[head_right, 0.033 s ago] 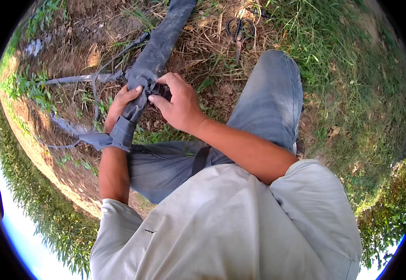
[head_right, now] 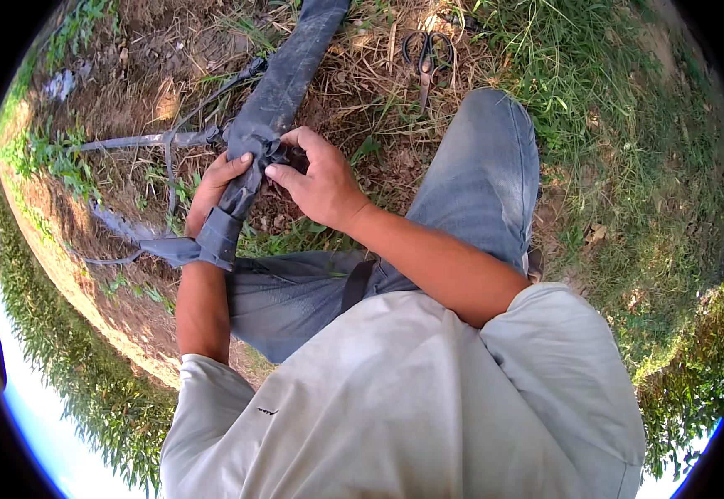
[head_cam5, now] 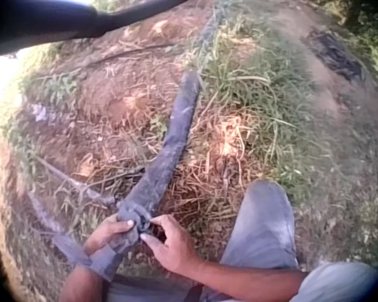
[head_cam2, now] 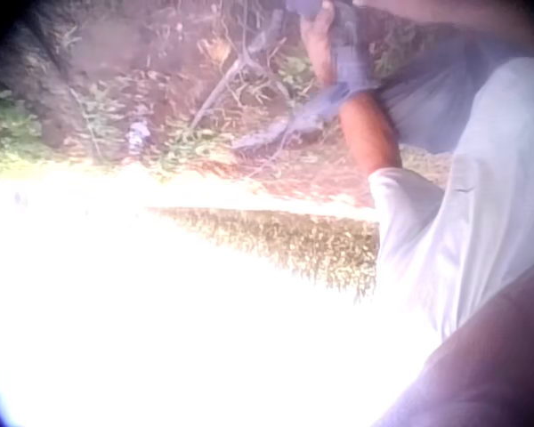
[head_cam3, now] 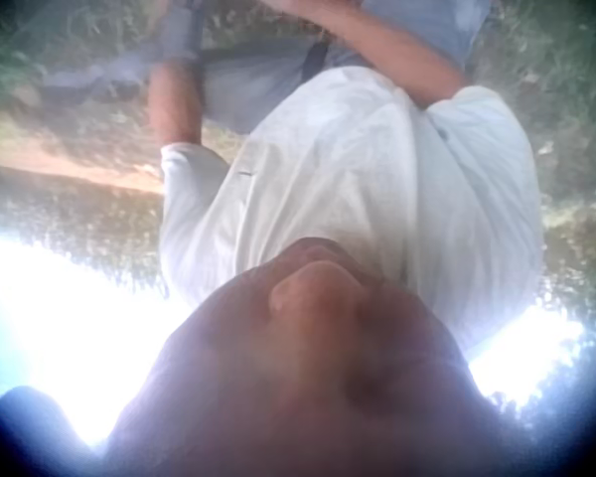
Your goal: The person sits on the ground and repairs a black irrigation hose by hand. They insert a black plastic connector into the hose end and wrap the joint tightly with black electrical tape to secure it.
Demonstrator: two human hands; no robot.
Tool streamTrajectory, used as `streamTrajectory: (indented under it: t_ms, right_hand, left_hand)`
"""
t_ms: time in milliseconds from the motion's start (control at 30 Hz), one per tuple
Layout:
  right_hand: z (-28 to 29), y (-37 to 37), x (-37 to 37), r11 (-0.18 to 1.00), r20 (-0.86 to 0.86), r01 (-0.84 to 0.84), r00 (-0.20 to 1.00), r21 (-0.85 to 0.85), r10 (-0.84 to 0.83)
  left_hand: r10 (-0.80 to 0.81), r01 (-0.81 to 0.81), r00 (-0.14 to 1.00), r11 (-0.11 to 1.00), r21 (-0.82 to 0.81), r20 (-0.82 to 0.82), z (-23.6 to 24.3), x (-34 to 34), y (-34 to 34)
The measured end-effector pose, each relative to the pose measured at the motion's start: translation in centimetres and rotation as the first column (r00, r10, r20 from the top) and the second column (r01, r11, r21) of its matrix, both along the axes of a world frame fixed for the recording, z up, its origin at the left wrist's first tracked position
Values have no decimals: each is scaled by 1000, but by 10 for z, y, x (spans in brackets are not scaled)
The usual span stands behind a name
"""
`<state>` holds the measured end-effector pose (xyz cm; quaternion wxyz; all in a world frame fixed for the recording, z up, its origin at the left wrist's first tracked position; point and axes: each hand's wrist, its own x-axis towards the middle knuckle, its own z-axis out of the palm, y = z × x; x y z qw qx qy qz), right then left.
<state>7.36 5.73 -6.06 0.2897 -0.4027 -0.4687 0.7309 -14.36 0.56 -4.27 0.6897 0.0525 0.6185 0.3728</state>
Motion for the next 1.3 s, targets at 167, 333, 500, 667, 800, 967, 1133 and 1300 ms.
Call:
streamTrajectory:
  t_ms: [167, 333, 500, 667, 800, 967, 1133, 1300]
  right_hand:
    - [-12, 22, 0, 923, -192, -106, 981, -369, 36]
    - [-4, 34, -7, 973, -97, -90, 993, -214, 71]
    - [7, 46, -8, 977, -8, -147, 989, -155, 148]
    - [0, 50, -22, 994, 0, -83, 997, 74, 83]
    - [25, 83, -27, 972, 154, -200, 971, 122, 180]
    - [44, 97, -45, 951, 242, -233, 953, 203, 182]
    - [46, 104, -57, 929, 230, -244, 956, 279, 183]
    - [42, 93, -42, 937, 103, -14, 994, 348, -23]
  left_hand:
    - [-58, 58, 998, 995, -84, -2, 12, 0, 4]
    - [-176, 181, 973, 983, 23, -152, 14, -7, 7]
    - [-99, 98, 995, 994, 40, 14, 17, -16, 0]
    - [-192, 196, 980, 978, 72, -60, 31, -36, -15]
    - [183, -177, 983, 977, 116, -36, 68, -107, -25]
    - [-162, 271, 828, 954, 131, -536, 163, -138, 8]
    - [-729, 669, 309, 623, -405, -610, 132, -22, 78]
    - [-684, 636, 542, 714, -293, -488, 129, -25, 81]
